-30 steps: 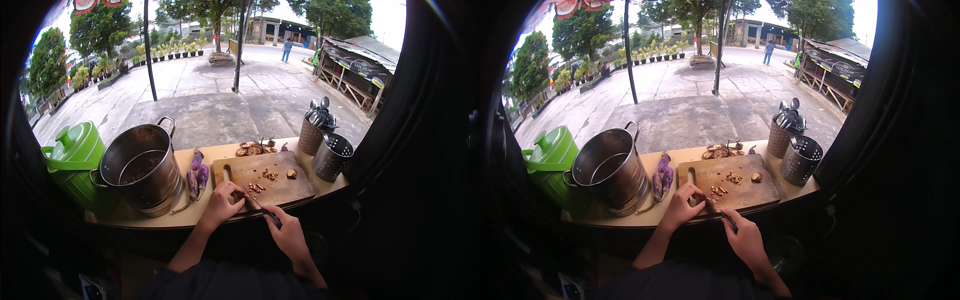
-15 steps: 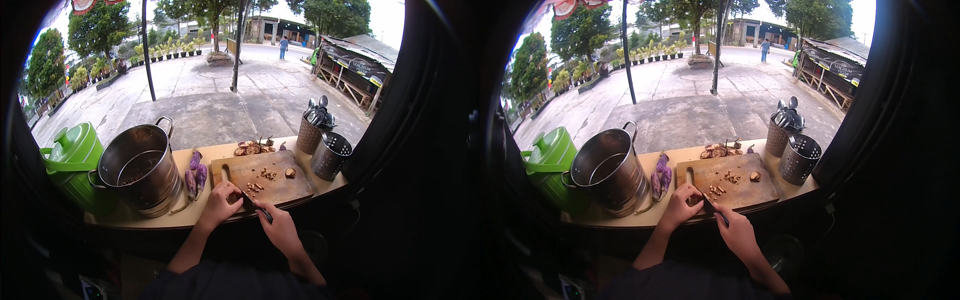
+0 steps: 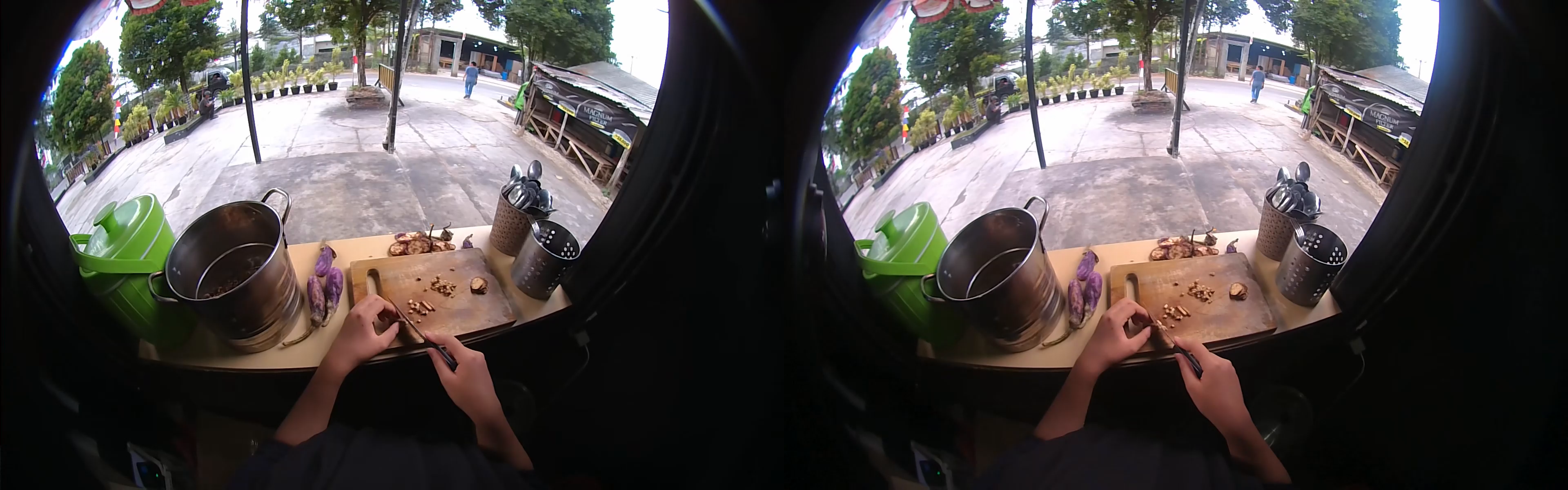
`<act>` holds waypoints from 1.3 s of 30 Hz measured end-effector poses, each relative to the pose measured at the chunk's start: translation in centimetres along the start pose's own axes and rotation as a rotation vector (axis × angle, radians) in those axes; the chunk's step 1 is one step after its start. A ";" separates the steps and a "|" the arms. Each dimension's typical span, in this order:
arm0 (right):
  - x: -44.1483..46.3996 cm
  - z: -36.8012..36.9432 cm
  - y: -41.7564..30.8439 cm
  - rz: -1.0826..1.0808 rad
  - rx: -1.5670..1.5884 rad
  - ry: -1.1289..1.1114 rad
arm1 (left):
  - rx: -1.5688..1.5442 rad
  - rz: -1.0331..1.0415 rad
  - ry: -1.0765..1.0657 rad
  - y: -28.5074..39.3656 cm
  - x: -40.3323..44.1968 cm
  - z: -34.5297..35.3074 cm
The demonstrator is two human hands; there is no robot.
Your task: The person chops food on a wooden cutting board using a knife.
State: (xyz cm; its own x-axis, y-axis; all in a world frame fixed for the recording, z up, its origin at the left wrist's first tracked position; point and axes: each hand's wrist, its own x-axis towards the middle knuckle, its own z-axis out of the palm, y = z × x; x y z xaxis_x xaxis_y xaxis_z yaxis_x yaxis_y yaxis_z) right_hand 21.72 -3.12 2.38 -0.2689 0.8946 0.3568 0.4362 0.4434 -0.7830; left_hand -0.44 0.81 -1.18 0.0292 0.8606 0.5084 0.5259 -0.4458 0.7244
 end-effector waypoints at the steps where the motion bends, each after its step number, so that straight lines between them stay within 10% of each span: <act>1: -0.1 -0.1 -0.1 0.012 0.012 -0.003 | 0.009 0.013 -0.001 -0.2 0.0 0.0; 39: 0.2 -1.4 -0.2 0.095 -0.186 -0.012 | -0.104 -0.001 0.103 0.0 -0.2 0.7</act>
State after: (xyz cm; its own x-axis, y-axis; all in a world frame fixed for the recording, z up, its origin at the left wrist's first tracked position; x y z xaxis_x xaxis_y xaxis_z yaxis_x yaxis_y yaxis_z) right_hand 22.77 -2.92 3.31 -0.2286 0.9326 0.2792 0.6107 0.3607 -0.7049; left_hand 0.14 0.84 -1.58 -0.0610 0.8337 0.5488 0.4348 -0.4728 0.7664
